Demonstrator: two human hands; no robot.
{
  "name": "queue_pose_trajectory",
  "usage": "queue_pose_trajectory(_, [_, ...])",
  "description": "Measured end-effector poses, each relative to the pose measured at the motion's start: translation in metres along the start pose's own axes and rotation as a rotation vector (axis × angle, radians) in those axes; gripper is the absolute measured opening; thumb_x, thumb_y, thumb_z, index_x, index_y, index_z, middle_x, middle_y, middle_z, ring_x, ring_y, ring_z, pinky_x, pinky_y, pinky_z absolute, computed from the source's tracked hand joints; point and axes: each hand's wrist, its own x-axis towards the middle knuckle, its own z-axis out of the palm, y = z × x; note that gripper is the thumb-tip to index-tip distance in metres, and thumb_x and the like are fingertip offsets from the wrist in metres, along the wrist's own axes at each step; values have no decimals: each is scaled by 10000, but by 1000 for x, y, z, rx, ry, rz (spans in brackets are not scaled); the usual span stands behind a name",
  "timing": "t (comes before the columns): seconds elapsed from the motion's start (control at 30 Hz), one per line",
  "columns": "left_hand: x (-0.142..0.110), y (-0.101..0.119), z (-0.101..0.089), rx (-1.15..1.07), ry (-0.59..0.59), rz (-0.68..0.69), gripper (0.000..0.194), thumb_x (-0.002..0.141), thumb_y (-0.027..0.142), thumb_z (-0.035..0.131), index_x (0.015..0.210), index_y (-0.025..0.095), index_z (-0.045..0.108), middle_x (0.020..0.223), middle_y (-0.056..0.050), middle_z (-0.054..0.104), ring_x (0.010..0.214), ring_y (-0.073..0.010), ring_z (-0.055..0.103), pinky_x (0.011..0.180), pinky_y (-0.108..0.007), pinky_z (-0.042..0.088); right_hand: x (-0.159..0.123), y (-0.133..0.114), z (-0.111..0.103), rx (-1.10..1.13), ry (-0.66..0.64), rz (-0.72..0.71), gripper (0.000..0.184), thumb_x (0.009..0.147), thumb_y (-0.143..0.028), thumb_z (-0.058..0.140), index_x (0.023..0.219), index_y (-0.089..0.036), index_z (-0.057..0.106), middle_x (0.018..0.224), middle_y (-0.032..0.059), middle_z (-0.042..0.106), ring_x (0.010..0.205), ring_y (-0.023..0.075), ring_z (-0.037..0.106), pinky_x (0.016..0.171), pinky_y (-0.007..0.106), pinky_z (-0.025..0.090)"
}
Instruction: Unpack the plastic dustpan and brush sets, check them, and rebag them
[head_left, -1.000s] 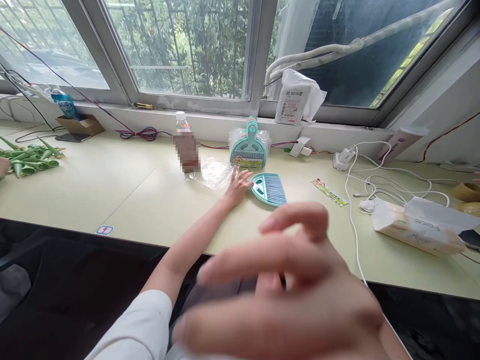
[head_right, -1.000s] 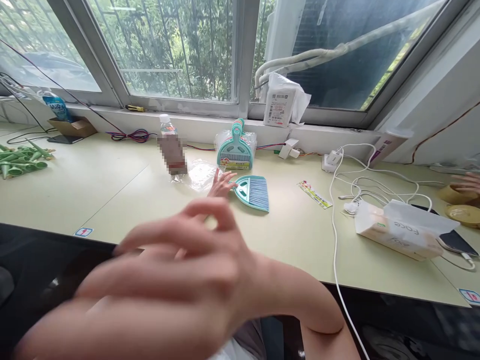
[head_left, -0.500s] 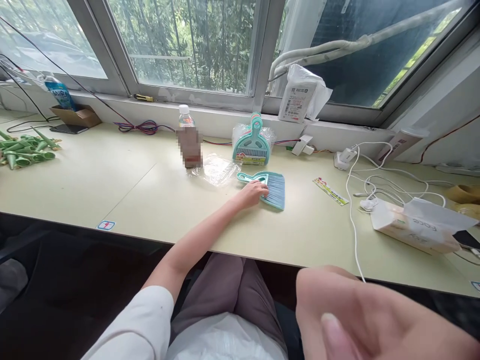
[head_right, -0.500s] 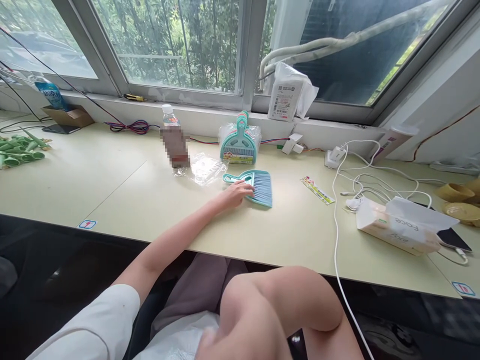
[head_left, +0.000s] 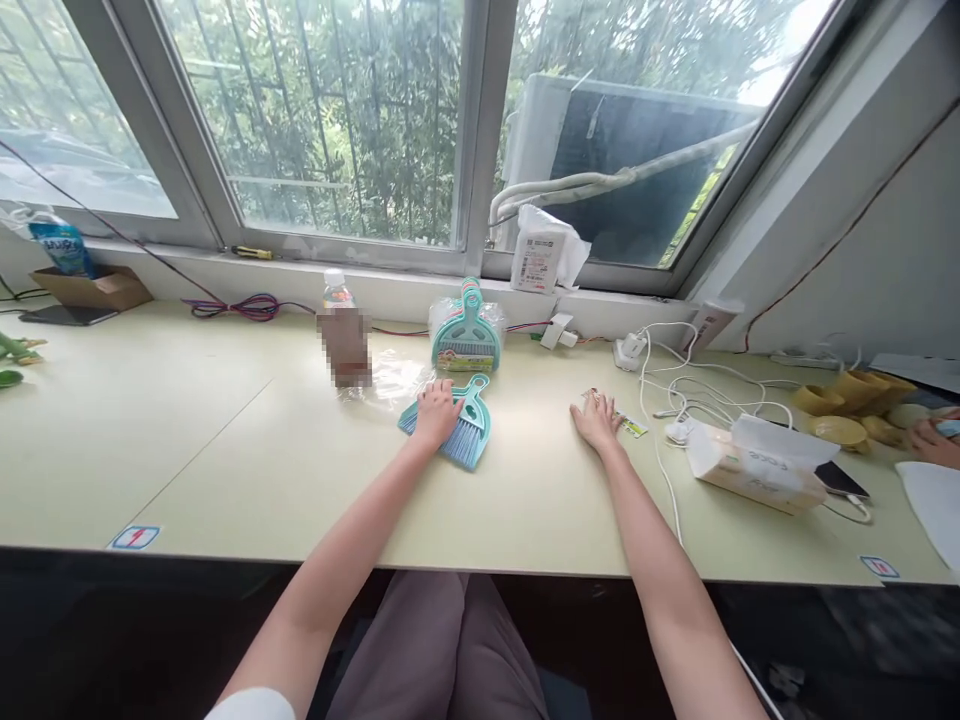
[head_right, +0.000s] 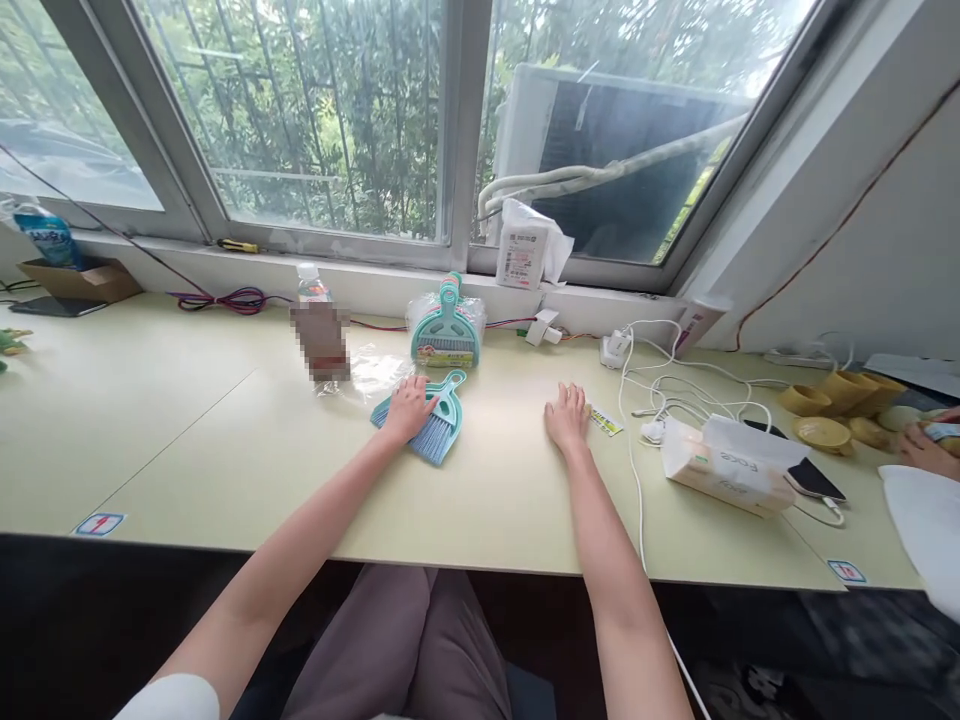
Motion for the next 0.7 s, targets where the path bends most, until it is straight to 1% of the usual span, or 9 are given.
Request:
queue_pose_trajectory(0.03, [1,-3,2,23,2,-34,377,910,356,419,1234,174,483,1182,-151,547,1146,-292,455,952,-430,368,6,13,7,9,-38,64,573,868,-362,392,1398,-144,378,1443,193,391,1369,336,292,1037,562,283])
queue_pose_trajectory(0.07, [1,-5,4,46,2,-59,384,906,365,426,1231,172,493,1187,-153,544,1145,-296,455,949,-430,369,8,25,14,31,-43,69,556,873,-362,394,1390,-155,390,1435,190,401,1362,325,306,1042,559,276])
queue_pose_trajectory(0.17, [1,-6,1,102,1,-87,374,896,380,446,1188,168,543,1218,-164,520,1159,-320,439,927,-433,376,9,40,27,136,-61,-44,481,872,-347,425,1330,-208,471,1370,147,486,1303,281,395,1050,504,292])
queue_pose_trajectory(0.23, [1,-5,-5,106,5,-93,383,911,406,414,1168,161,559,1222,-167,514,1160,-322,436,913,-419,382,8,34,32,240,-106,-150,445,864,-336,447,1290,-229,515,1281,115,561,1223,246,477,1032,444,337])
queue_pose_trajectory(0.3, [1,-2,-12,84,-18,-73,417,936,421,354,1181,148,552,1197,-164,533,1141,-302,452,915,-397,381,8,23,36,346,-151,-247,448,851,-328,475,1285,-230,527,1226,96,591,1160,217,527,1010,389,375])
queue_pose_trajectory(0.4, [0,3,-20,86,-84,-56,413,934,413,376,1176,135,563,1141,-162,556,1112,-297,466,924,-402,370,4,8,40,387,-201,-341,507,803,-337,559,1300,-238,529,1331,91,521,1242,224,475,1054,372,346])
queue_pose_trajectory(0.53, [-2,7,-28,85,-67,-84,278,860,387,538,985,169,656,1114,-154,541,1111,-322,453,901,-423,375,-1,4,40,355,-331,-360,525,798,-385,587,1293,-213,553,1473,107,388,1375,275,331,1130,420,248])
queue_pose_trajectory(0.6, [-1,8,-32,25,-58,-75,197,834,355,582,857,176,661,1085,-140,551,1084,-309,473,881,-403,384,-2,6,40,396,-351,-367,502,806,-382,580,1275,-203,572,1482,108,380,1384,274,326,1136,422,244])
queue_pose_trajectory(0.7, [-1,10,-35,-155,-140,-33,156,828,306,578,730,188,607,916,-99,606,926,-260,547,791,-352,404,0,8,42,475,-309,-381,484,803,-342,590,1269,-210,580,1455,95,428,1360,262,375,1129,424,274])
